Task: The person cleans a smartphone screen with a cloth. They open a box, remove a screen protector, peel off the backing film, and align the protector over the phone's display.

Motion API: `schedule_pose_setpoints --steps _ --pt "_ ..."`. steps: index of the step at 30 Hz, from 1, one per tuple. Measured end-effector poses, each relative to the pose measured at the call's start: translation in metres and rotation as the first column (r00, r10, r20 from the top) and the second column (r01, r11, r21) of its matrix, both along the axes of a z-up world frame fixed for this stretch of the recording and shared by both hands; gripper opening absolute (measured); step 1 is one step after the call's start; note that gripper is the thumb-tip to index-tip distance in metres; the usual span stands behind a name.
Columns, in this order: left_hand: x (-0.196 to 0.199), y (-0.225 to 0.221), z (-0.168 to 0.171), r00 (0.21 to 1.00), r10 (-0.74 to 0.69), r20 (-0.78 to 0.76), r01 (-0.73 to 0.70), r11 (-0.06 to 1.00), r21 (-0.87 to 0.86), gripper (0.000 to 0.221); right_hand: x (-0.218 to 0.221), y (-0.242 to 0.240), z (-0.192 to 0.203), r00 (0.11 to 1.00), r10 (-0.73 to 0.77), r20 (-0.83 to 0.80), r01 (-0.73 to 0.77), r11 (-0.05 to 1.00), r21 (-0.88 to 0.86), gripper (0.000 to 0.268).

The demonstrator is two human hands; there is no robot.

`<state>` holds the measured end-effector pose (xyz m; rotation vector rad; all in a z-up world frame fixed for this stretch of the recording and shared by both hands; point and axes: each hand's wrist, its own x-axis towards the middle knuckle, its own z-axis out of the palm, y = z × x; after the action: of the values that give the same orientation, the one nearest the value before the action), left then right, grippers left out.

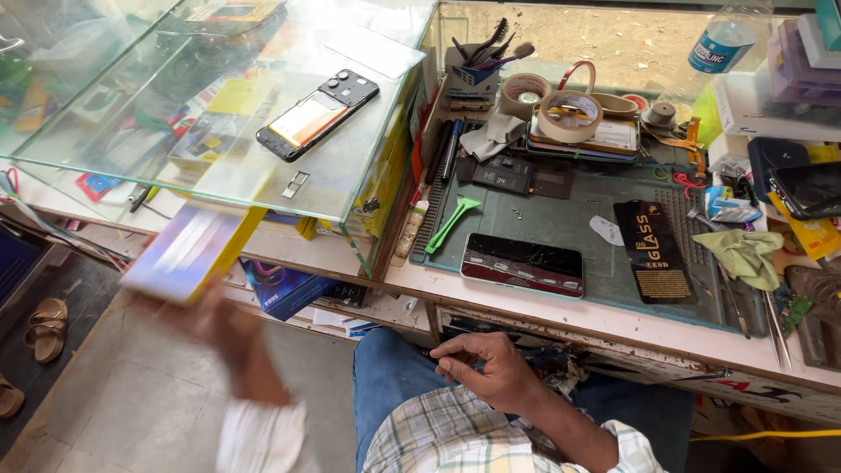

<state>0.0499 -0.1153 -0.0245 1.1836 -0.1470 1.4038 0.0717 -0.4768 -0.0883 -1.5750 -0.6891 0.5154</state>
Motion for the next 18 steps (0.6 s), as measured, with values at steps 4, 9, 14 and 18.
schedule_pose_setpoints --steps 4,9,14,18 --pt "-0.081 -0.01 0.019 0.998 0.057 -0.036 -0.058 0.997 -0.04 0.081 0.003 0.003 0.01 0.991 0.014 0.133 -0.022 0.998 0.058 0.02" --pt "-0.125 -0.046 0.007 0.81 0.299 -0.505 0.024 0.843 0.538 0.089 0.003 0.019 0.064 0.945 0.11 0.309 -0.132 0.99 0.05 0.029" --pt "-0.111 -0.141 -0.04 0.715 0.363 -0.597 0.089 0.8 0.593 0.109 -0.012 0.037 0.108 0.886 0.179 0.427 -0.137 0.982 -0.127 0.052" --pt "-0.106 -0.148 -0.057 0.61 0.35 -0.711 0.187 0.809 0.558 0.1 -0.012 0.035 0.099 0.92 0.186 0.345 -0.103 0.964 -0.245 0.031"
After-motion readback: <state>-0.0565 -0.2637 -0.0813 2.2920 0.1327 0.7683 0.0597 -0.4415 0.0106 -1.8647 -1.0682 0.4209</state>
